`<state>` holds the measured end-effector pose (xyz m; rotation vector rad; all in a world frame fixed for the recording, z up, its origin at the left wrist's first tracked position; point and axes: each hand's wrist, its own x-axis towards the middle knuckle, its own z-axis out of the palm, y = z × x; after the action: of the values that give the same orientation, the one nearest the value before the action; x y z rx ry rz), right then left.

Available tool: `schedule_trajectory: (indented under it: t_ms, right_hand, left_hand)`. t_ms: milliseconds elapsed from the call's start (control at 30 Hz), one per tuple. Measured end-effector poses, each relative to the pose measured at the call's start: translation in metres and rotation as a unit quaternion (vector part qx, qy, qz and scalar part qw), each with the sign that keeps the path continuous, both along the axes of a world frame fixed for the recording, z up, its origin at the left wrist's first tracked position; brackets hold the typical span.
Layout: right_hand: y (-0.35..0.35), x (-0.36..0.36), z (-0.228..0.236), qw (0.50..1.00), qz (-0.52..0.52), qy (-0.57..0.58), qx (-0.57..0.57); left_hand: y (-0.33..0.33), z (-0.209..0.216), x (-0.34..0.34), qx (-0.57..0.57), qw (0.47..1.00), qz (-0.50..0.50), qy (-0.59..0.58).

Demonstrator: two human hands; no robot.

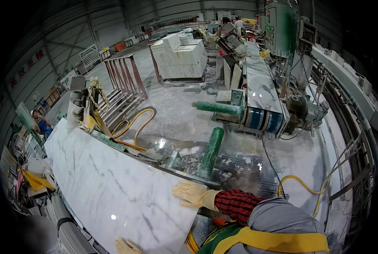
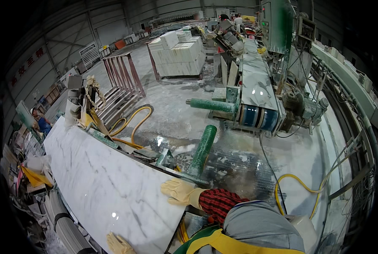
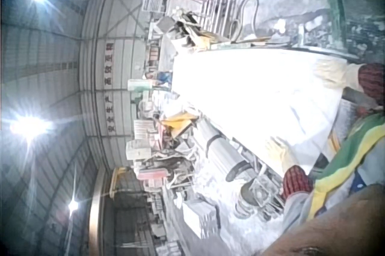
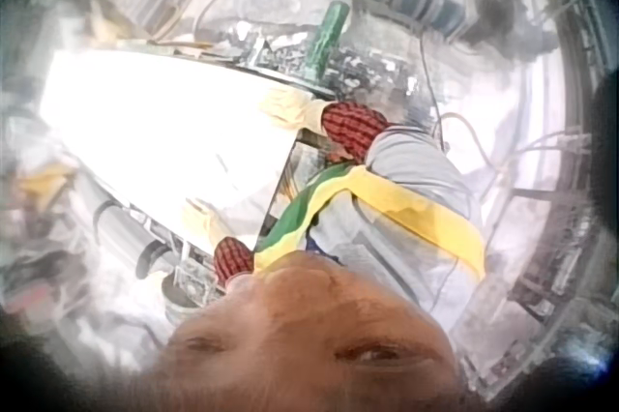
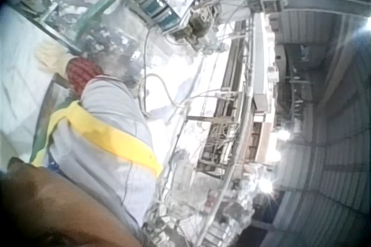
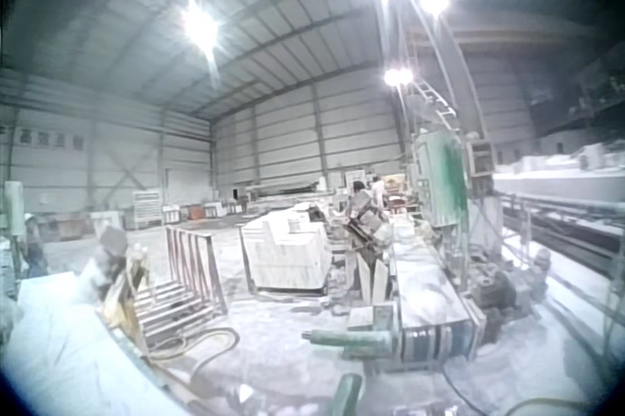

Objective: The person repeatedly lifts and places large marble slabs onto a conveyor system in a factory. They guide the slabs through the machinery and stack them at the end of the line.

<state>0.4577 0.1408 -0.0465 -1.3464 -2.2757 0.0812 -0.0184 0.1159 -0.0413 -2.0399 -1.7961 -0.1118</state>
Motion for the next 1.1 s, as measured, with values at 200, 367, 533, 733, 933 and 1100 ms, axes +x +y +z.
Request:
schedule_trajectory:
  t_ms: [200,367,533,733,933,1100]
  right_hand:
    - [-0.004,0.0,0.002,1.0,-0.007,-0.006,-0.002]
    - [-0.005,0.003,-0.004,1.0,-0.011,0.002,0.013]
    - [-0.007,0.001,0.001,1.0,-0.009,0.003,0.003]
    - [-0.009,0.003,0.0,1.0,-0.014,0.002,0.003]
    - [-0.01,0.004,-0.004,1.0,-0.011,0.011,0.01]
    - [-0.011,0.004,-0.001,0.999,-0.005,0.022,0.033]
  left_hand:
    - [-0.001,-0.002,-0.002,-0.004,1.0,-0.004,0.014]
    - [-0.006,0.023,0.022,-0.027,0.998,0.037,-0.052]
    - [-0.008,0.0,0.004,0.004,1.0,0.009,-0.017]
    - [-0.006,-0.022,-0.011,0.006,0.999,-0.025,0.019]
    - [-0.006,-0.02,-0.007,0.013,1.0,-0.018,-0.012]
    - [-0.01,-0.018,-0.004,0.03,0.999,-0.022,0.01]
